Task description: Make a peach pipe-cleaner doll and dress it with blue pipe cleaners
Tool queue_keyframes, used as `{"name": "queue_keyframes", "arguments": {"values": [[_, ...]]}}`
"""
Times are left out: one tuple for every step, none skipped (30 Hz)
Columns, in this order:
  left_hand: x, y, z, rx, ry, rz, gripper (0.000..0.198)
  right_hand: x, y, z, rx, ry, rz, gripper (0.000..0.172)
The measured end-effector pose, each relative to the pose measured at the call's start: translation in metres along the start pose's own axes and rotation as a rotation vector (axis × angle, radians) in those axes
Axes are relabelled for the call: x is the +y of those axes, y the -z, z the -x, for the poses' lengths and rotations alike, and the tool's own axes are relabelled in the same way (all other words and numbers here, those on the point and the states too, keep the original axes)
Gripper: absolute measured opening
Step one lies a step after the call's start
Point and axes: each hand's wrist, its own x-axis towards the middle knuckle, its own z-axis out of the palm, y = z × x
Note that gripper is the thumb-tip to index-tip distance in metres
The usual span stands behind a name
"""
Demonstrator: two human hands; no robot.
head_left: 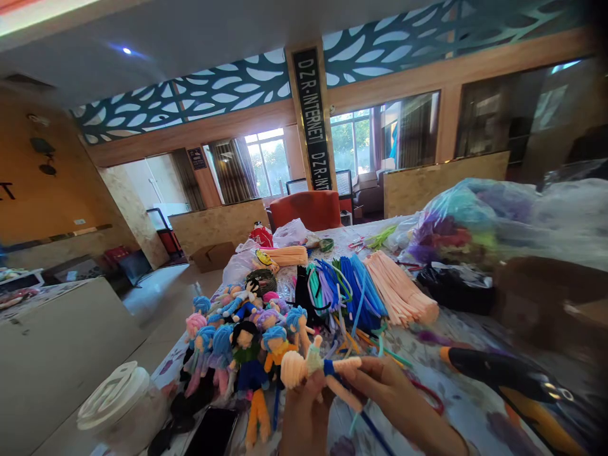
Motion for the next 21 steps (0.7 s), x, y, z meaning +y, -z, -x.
{"name": "queue_keyframes", "arguments": {"values": [[0.000, -0.001, -0.001, 0.006, 0.003, 0.026, 0.027, -0.002, 0.004, 0.000, -0.027, -0.007, 0.019, 0.038], [0.000, -0.001, -0.002, 0.015, 0.010, 0.052, 0.028, -0.003, 0.008, 0.001, -0.040, -0.008, 0.036, 0.036], [0.000, -0.001, -0.002, 0.028, 0.018, 0.073, 0.027, -0.003, 0.011, 0.001, -0.041, 0.000, 0.055, 0.031], [0.000, -0.001, -0.002, 0.040, 0.029, 0.096, 0.025, -0.003, 0.014, 0.002, -0.030, 0.023, 0.087, 0.024], [0.000, -0.001, -0.002, 0.050, 0.047, 0.125, 0.022, -0.002, 0.015, 0.003, -0.011, 0.060, 0.137, 0.015], [0.001, -0.001, -0.002, 0.057, 0.068, 0.157, 0.020, -0.002, 0.016, 0.004, 0.008, 0.110, 0.201, 0.007], [0.001, -0.001, -0.002, 0.058, 0.090, 0.189, 0.018, -0.001, 0.016, 0.006, 0.015, 0.173, 0.278, 0.001], [0.002, -0.001, -0.002, 0.055, 0.109, 0.216, 0.016, 0.000, 0.015, 0.007, 0.005, 0.245, 0.359, 0.007], [0.003, -0.001, -0.002, 0.048, 0.122, 0.235, 0.013, 0.001, 0.014, 0.008, -0.016, 0.320, 0.427, 0.011], [0.004, -0.002, -0.002, 0.041, 0.137, 0.254, 0.011, 0.002, 0.012, 0.009, -0.034, 0.388, 0.473, 0.013], [0.004, -0.002, -0.002, 0.035, 0.147, 0.270, 0.010, 0.003, 0.011, 0.009, -0.037, 0.437, 0.494, 0.015], [0.005, -0.002, -0.002, 0.035, 0.152, 0.280, 0.010, 0.005, 0.011, 0.009, -0.016, 0.462, 0.495, 0.015], [0.005, -0.003, -0.001, 0.040, 0.154, 0.290, 0.010, 0.007, 0.010, 0.009, 0.029, 0.470, 0.474, 0.015], [0.005, -0.003, -0.001, 0.051, 0.154, 0.292, 0.011, 0.010, 0.011, 0.009, 0.090, 0.464, 0.433, 0.014], [0.004, -0.002, -0.001, 0.069, 0.151, 0.286, 0.013, 0.012, 0.011, 0.008, 0.153, 0.452, 0.380, 0.013], [0.004, -0.002, 0.000, 0.088, 0.150, 0.270, 0.014, 0.014, 0.012, 0.008, 0.204, 0.438, 0.320, 0.012], [0.003, -0.002, 0.001, 0.101, 0.146, 0.244, 0.016, 0.015, 0.013, 0.008, 0.234, 0.418, 0.260, 0.010], [0.002, -0.002, 0.002, 0.103, 0.141, 0.212, 0.018, 0.014, 0.013, 0.008, 0.244, 0.394, 0.207, 0.008], [0.001, -0.002, 0.003, 0.092, 0.135, 0.177, 0.020, 0.013, 0.014, 0.008, 0.234, 0.367, 0.169, 0.007], [0.000, -0.002, 0.004, 0.074, 0.130, 0.144, 0.021, 0.011, 0.013, 0.009, 0.210, 0.336, 0.149, 0.008], [-0.002, -0.002, 0.004, 0.056, 0.129, 0.116, 0.021, 0.008, 0.013, 0.009, 0.183, 0.306, 0.143, 0.009]]}}
